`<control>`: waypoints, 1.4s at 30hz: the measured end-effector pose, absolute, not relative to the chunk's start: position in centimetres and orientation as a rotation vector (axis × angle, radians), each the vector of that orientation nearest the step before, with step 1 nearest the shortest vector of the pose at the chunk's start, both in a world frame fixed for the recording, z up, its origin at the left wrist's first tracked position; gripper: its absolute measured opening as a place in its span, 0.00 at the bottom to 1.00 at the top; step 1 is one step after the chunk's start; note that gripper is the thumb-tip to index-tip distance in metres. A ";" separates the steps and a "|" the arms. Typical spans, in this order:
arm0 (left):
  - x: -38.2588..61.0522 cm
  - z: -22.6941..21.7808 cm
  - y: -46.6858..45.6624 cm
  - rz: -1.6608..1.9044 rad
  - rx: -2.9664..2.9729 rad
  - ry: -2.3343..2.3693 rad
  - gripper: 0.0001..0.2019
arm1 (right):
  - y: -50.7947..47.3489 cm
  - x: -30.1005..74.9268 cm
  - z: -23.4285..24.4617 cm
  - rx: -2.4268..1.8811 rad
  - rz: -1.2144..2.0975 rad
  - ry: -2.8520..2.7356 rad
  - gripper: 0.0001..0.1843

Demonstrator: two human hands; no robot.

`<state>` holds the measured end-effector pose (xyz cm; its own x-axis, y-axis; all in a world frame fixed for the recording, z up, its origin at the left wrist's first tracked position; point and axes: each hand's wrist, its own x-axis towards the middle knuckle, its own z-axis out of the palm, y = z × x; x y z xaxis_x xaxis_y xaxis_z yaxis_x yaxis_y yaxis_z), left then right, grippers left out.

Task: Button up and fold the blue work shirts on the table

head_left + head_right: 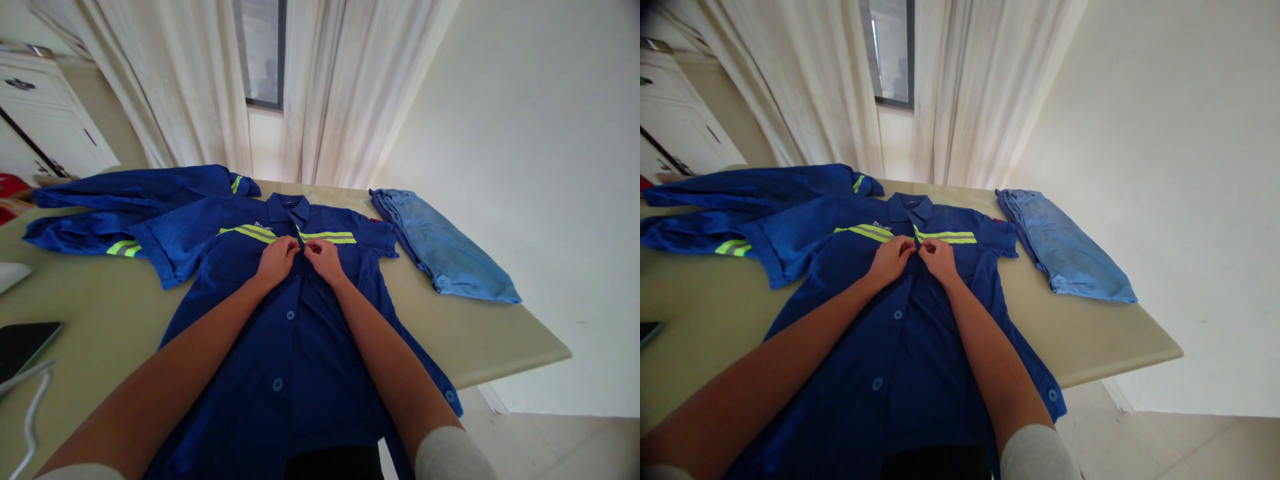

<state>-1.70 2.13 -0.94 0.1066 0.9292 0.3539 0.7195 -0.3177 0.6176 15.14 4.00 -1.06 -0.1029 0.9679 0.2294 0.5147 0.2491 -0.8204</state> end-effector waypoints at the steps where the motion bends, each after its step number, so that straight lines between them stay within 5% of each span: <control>1: -1.7 -0.9 2.1 1.038 2.123 1.618 0.04 | 3.9 15.1 -1.1 -1.373 0.724 -1.742 0.11; 12: -1.4 -0.9 1.5 1.060 2.309 1.550 0.12 | 4.0 15.4 -1.0 -1.380 0.758 -1.711 0.10; 18: -1.4 -1.1 1.7 1.036 2.305 1.580 0.09 | 4.5 16.3 -0.8 -1.314 1.068 -1.545 0.10; 42: -1.5 -0.8 1.6 1.015 2.308 1.535 0.07 | 4.0 16.5 0.5 -1.251 0.987 -1.811 0.11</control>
